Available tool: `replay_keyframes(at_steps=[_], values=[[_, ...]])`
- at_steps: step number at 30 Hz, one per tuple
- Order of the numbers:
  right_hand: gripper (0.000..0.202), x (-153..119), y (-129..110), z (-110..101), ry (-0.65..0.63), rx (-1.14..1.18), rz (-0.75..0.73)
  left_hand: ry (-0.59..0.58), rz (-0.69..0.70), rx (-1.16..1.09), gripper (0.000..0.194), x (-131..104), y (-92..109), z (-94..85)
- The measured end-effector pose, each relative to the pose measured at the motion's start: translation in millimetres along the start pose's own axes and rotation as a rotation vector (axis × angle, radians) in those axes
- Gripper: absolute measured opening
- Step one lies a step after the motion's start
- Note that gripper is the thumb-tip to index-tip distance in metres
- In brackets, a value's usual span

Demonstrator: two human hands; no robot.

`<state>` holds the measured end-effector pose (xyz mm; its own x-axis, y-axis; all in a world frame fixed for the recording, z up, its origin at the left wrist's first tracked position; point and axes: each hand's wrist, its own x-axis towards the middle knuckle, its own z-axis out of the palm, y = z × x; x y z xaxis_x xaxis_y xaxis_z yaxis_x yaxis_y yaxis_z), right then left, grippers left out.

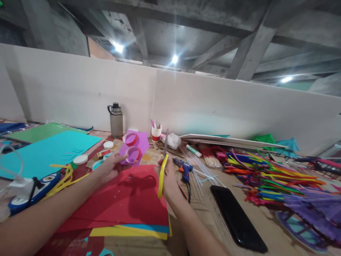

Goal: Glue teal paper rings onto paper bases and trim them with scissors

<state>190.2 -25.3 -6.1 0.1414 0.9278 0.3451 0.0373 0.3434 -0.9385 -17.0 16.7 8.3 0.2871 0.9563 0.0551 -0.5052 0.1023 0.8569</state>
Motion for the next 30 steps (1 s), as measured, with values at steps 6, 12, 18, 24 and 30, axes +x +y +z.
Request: replay_keyframes(at_steps=[6,12,18,24,30], values=[[0.034,-8.8,-10.0,-0.2,-0.193,-0.171,0.040,0.111,0.047,-0.084,0.019,1.9,8.5,0.3],[0.029,-9.4,-5.3,-4.0,-0.306,-0.339,0.000,0.097,0.150,-0.004,0.024,3.2,12.8,-2.8],[0.028,-13.7,-8.0,-4.8,-0.397,-0.352,0.005,0.094,0.156,0.053,0.029,6.4,13.1,-8.1],[0.029,-18.2,-10.1,-2.3,-0.388,-0.283,0.065,0.060,0.126,0.062,0.029,4.8,11.7,-6.8],[0.029,-19.3,-10.6,-2.4,-0.396,-0.300,0.094,0.011,0.092,0.081,0.028,3.3,11.5,-6.0]])
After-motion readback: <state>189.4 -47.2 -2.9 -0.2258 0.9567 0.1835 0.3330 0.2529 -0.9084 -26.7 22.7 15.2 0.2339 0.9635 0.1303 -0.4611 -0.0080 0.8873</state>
